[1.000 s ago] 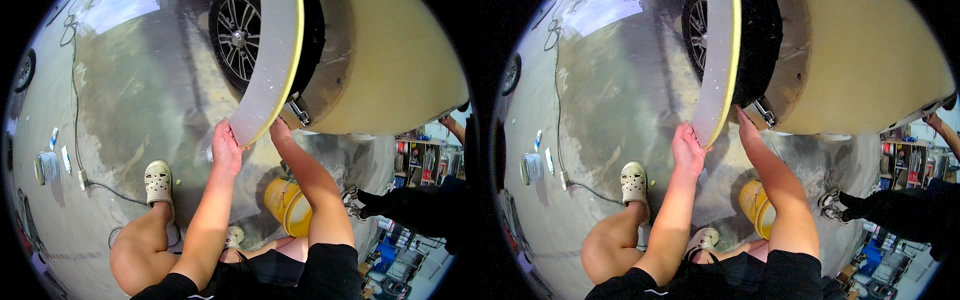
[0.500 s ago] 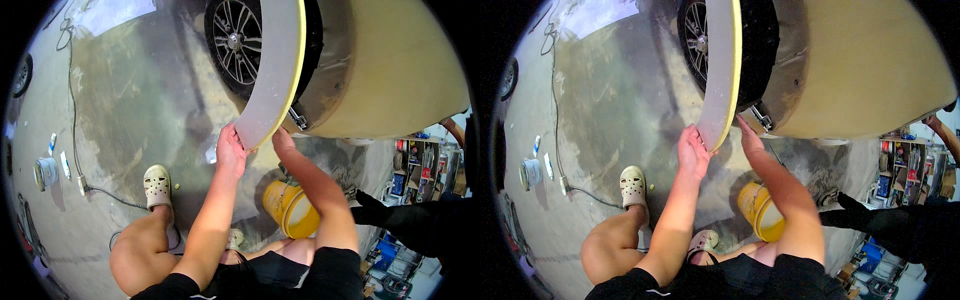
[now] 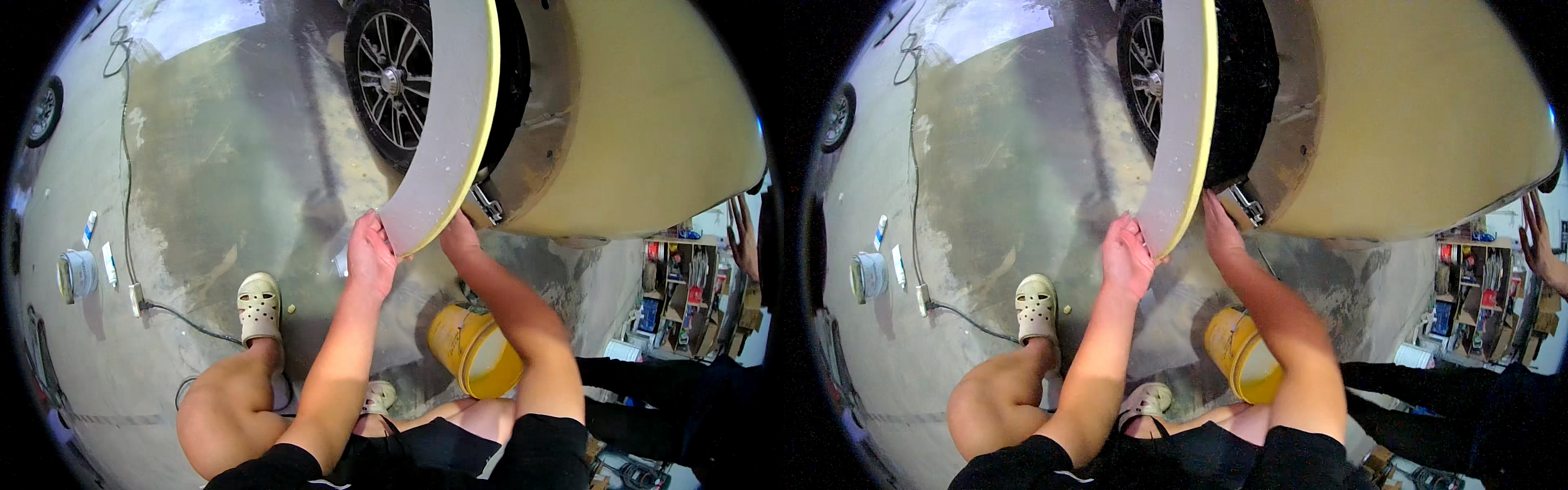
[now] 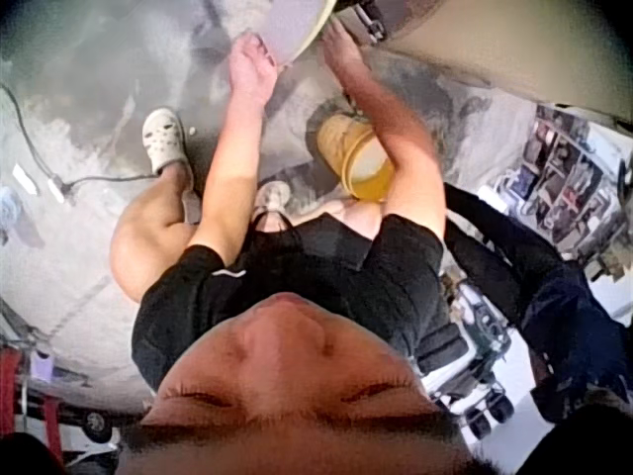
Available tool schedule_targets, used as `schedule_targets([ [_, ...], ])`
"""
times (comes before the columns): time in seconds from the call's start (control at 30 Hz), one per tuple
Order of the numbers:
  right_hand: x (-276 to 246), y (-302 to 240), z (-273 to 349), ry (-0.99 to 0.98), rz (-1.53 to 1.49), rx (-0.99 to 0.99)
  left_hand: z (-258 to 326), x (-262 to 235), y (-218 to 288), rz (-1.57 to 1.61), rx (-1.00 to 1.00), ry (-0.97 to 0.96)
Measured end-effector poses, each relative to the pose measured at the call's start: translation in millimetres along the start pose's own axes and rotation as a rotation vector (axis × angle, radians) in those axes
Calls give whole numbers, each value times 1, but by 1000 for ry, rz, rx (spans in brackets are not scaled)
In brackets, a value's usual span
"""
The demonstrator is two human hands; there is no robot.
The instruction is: The person sands the surface of a white car bumper using a sanding block and water. They repeatedly dip the sanding block into a yellow bucket of water and rub it against the bumper's surface, focusing on the area around the fuel filler cap and the lower edge. The person uses a purple cloth to wipe the surface occasionally.
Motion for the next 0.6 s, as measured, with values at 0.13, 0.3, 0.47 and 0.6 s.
schedule_targets([
  [0.13,30,-35,-34,71,146,96,3,-1,-2,-2,10,7],
  [0.3,-19,12,-8,-16,-20,-17,-3,-3,9,12,28,-1],
  [0.47,-29,63,93,195,-305,238,4,-14,4,-9,-8,-4],
  [0.6,-33,70,86,207,-296,326,-2,-13,1,-9,-24,-68],
])
Point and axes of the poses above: each hand's wrist, its own z-axis away from the middle knuckle, its own x-axis out of the palm, y = z × x, the point moved 1 cm from there along -z, towards the middle knuckle, and after that the axes turned 7 degrees about z, right-handed, at the moved point
